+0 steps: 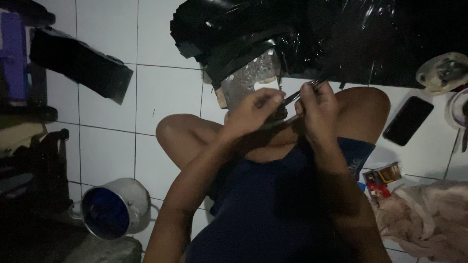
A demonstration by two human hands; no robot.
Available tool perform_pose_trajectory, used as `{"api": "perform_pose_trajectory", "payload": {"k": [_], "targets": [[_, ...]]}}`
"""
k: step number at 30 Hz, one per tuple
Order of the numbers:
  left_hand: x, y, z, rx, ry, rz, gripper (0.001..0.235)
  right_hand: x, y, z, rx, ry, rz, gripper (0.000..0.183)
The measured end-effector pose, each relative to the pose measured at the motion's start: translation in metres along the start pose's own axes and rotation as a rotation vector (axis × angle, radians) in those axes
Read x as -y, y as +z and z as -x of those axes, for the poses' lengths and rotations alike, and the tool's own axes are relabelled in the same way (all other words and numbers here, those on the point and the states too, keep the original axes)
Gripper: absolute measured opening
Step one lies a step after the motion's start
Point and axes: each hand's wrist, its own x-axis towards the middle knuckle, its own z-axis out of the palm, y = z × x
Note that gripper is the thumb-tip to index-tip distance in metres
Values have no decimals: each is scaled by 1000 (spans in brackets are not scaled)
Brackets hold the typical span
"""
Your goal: The person sits on the floor and repeatedly cuts a black sheet of material into thin strips using a knife against a small wooden block. The cut strips are placed in a pile on the floor.
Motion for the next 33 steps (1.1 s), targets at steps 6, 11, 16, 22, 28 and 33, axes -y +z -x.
{"api": "perform_pose_trajectory", "payload": {"k": [6,11,16,22,28,33], "targets": [[8,6,7,25,191,39,32,5,-1,4,107,-4,-41,11],[21,7,11,46,134,42,30,11,-9,4,99,27,-178,10],[30,8,-5,-112,365,-175,27,-9,-14,-12,119,157,18,12],[31,2,-17,-313,512,-754,30,-50,-3,-34,-47,238,23,13],[33,-5,-12,-314,685,-882,23,-53,-2,-37,-93,316,64,14],[34,-9,-15,-358,768,-839,26,-62,-2,-39,-87,318,138,19]]}}
